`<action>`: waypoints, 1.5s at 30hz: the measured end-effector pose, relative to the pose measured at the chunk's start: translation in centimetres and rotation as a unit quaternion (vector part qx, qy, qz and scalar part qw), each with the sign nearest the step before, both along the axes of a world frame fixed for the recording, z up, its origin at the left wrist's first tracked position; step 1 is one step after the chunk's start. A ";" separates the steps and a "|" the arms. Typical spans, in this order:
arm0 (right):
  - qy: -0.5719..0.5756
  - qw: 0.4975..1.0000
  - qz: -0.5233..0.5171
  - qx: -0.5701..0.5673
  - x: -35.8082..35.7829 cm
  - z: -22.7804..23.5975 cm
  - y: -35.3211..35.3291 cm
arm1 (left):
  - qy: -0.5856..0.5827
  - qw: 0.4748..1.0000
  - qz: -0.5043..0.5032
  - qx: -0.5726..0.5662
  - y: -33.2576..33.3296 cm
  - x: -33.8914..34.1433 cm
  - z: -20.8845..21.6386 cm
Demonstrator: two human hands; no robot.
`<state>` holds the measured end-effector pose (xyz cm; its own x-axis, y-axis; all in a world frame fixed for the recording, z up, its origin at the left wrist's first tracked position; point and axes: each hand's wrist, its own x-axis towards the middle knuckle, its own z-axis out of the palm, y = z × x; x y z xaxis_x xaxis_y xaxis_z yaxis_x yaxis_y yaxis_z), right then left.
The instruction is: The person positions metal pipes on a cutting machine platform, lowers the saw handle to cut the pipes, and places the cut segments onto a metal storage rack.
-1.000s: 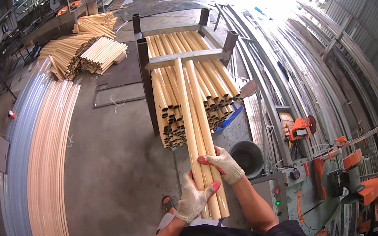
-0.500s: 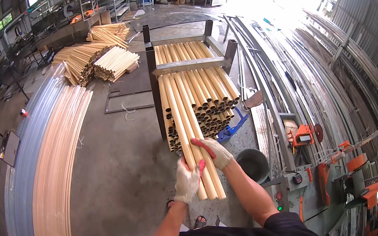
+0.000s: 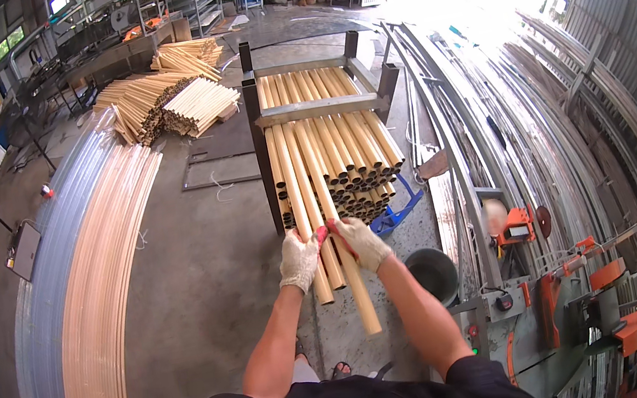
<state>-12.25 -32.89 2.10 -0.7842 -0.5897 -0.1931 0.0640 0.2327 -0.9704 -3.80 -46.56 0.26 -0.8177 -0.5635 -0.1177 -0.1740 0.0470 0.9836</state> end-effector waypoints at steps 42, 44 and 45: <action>0.513 0.828 -0.216 0.069 -7.6 0.5 -10.3 | -0.081 0.980 -0.105 0.150 -3.6 -3.2 0.4; 0.527 0.827 -0.188 0.058 -8.2 0.6 -10.9 | -0.048 0.994 -0.095 0.028 -4.4 -4.2 -0.8; 0.501 0.842 -0.192 0.056 -8.1 0.2 -10.5 | -0.049 0.993 -0.098 0.033 -5.0 -5.2 -1.3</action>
